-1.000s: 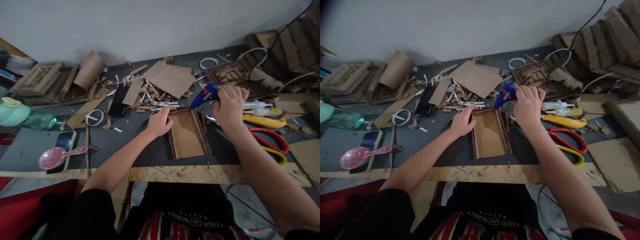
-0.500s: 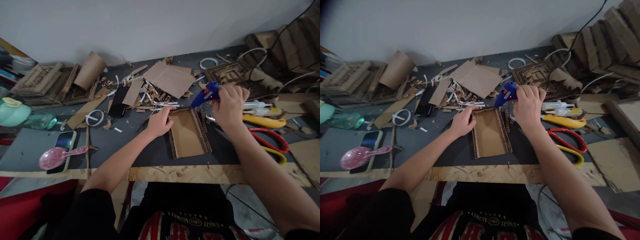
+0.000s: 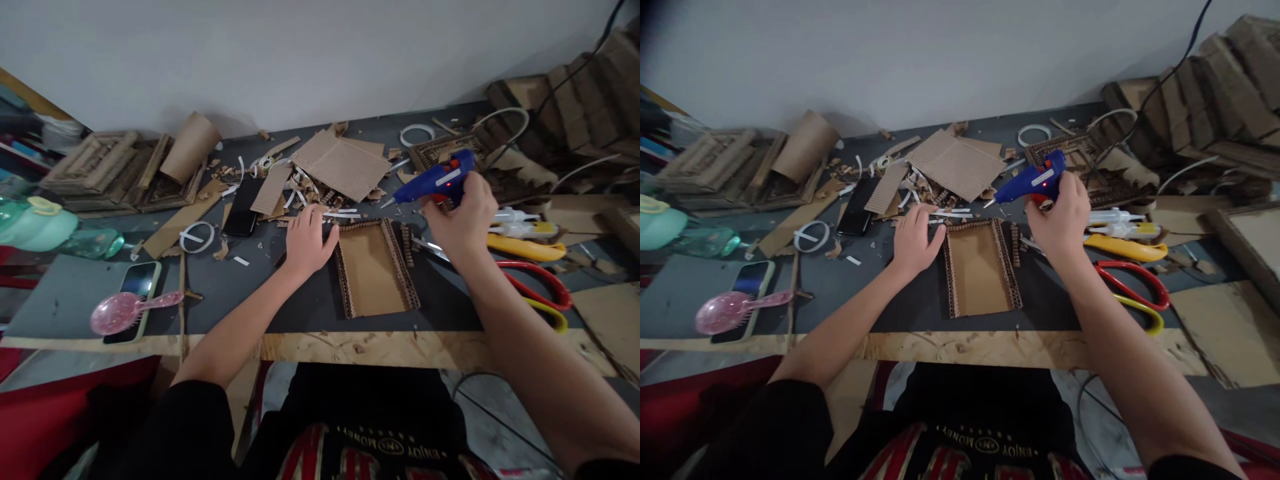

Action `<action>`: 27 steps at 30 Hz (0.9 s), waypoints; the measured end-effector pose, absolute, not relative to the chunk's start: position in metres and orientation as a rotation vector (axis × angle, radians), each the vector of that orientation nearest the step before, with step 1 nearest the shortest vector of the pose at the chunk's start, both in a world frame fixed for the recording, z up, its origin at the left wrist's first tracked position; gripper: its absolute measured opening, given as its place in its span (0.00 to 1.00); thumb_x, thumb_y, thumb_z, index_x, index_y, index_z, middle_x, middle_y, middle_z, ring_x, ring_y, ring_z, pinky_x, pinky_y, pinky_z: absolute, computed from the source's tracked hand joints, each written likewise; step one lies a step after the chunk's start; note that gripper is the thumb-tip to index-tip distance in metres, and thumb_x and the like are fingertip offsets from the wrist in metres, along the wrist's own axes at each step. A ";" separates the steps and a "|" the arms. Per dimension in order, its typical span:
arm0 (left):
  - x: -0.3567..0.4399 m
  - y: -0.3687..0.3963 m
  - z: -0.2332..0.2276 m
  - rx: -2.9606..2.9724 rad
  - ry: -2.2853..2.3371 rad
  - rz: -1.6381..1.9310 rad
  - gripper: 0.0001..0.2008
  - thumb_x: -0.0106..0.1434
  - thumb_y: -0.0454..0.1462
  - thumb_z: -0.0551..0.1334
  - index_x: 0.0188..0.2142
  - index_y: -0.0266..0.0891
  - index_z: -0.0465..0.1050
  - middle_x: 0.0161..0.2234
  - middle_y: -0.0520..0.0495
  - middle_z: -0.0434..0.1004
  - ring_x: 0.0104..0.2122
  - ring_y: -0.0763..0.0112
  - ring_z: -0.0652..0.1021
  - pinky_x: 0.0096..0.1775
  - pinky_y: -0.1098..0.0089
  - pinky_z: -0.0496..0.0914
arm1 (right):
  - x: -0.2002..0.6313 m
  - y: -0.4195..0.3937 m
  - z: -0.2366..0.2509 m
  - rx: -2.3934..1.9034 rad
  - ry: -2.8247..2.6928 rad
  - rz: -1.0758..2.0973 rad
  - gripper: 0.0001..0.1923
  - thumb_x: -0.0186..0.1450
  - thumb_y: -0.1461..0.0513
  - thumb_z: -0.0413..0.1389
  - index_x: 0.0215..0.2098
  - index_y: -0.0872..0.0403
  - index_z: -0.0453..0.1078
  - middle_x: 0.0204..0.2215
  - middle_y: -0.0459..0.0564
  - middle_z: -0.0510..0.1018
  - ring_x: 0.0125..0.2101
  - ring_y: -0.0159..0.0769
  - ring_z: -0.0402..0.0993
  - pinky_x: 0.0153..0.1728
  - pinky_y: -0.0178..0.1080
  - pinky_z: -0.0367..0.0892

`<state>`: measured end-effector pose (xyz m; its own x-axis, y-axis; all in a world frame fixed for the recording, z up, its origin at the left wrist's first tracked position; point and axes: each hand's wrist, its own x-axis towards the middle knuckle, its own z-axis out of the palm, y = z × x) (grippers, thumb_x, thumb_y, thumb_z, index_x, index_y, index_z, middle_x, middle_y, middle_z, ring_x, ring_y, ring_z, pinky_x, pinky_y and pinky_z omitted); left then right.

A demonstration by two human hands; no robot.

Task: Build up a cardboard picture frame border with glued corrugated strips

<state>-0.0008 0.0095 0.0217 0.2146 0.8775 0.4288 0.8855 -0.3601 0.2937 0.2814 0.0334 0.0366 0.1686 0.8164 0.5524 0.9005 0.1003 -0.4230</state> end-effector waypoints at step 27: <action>0.055 0.028 0.085 -3.133 -1.916 -1.970 0.19 0.64 0.49 0.67 0.46 0.38 0.78 0.47 0.41 0.82 0.47 0.60 0.81 0.46 0.66 0.76 | 0.263 0.013 0.084 -1.194 -2.253 -0.171 0.18 0.60 0.60 0.56 0.50 0.53 0.70 0.43 0.57 0.81 0.46 0.52 0.77 0.45 0.49 0.68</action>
<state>0.0546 0.0285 0.0851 0.3395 0.9291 0.1464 0.1208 -0.1974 0.9728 0.2626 0.0134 0.0844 -0.4329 0.7183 0.5447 0.7922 0.5915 -0.1503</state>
